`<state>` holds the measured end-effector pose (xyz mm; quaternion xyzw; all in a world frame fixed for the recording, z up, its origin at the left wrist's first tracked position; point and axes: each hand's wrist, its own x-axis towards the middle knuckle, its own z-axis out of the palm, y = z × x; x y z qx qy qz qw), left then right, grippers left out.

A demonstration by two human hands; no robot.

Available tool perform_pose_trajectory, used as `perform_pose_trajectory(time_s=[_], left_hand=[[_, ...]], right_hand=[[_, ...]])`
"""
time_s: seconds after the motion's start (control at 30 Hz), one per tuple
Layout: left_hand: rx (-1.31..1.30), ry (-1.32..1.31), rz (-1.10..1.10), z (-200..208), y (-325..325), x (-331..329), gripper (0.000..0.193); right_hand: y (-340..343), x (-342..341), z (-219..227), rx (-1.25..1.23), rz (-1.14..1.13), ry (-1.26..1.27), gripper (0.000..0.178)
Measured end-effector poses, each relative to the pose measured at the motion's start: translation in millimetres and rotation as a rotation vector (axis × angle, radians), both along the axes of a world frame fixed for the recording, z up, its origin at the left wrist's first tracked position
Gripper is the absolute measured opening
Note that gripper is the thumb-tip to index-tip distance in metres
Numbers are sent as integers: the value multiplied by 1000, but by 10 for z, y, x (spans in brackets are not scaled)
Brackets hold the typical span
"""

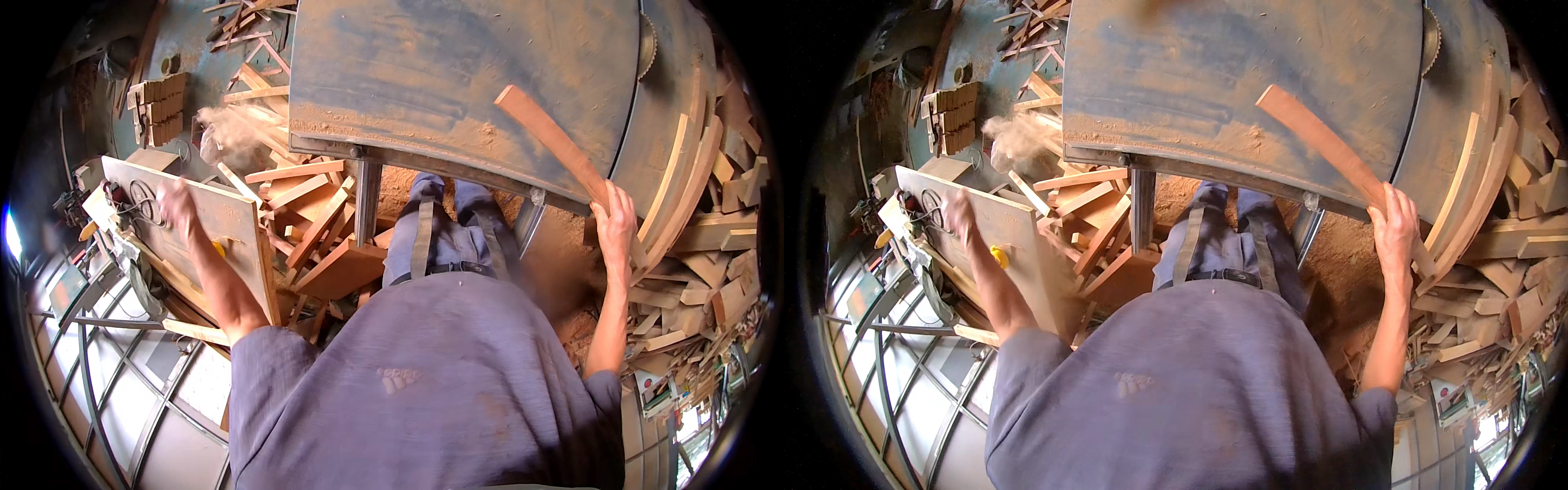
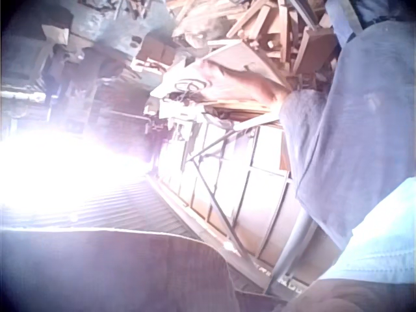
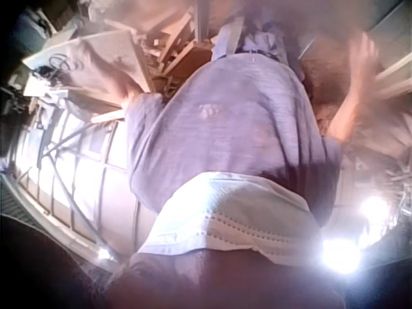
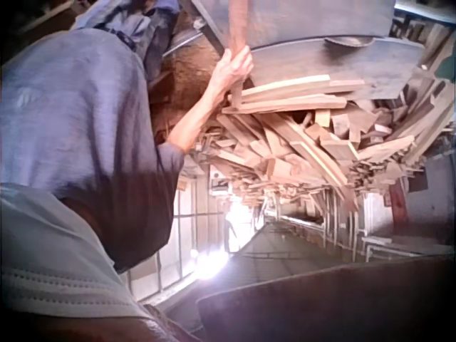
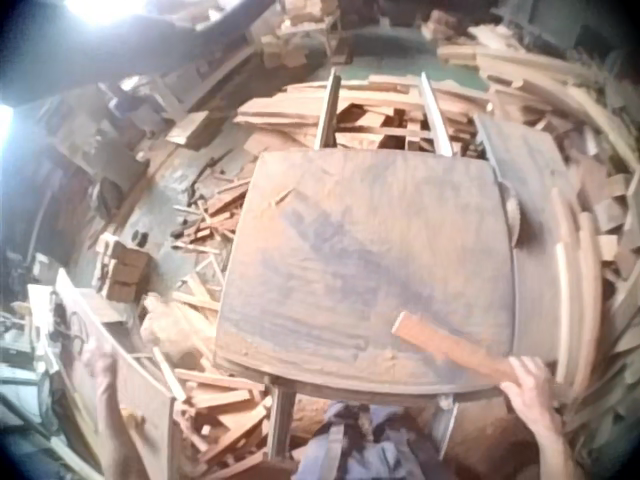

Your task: The person uses a table saw to cut multiple pieces of wood. They pick up wooden planks from a pile, align them on the saw table, and push them through the blade to trim their length. The cut pieces are then placed into a separate pile on the right side of the workspace.

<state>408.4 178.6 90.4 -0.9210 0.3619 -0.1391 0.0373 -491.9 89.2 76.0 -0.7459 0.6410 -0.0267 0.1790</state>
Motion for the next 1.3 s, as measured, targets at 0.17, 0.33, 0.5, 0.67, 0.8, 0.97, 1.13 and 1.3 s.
perform_pose_trajectory(time_s=[0.17, 0.33, 0.5, 0.67, 0.8, 0.97, 1.13, 1.3], left_hand=[[-291, 471, -321, -220, 160, -1338, 25], [-365, 896, -751, -569, 44, -3939, 22], [-97, 1480, -921, -520, 139, -5062, 24], [21, 1470, -1061, -539, -40, -5122, 25], [-65, 1430, -1179, -540, -243, -5212, 25], [-126, 1457, -1204, -549, -456, -5478, 22], [-138, 1468, -1172, -555, -627, -5614, 25], [-160, 1270, -1178, -658, -820, -5595, 31]], right_hand=[[-121, 254, 18, 20, 79, -28, 55], [-251, 588, -58, 44, 178, -30, 56], [-274, 786, -152, 36, 196, -47, 57], [-333, 777, -211, 44, 185, -69, 54], [-387, 766, -202, 52, 205, -83, 55], [-345, 765, -253, 43, 222, -78, 56], [-307, 813, -291, 61, 198, -98, 58], [-324, 821, -306, 69, 207, -114, 57]])
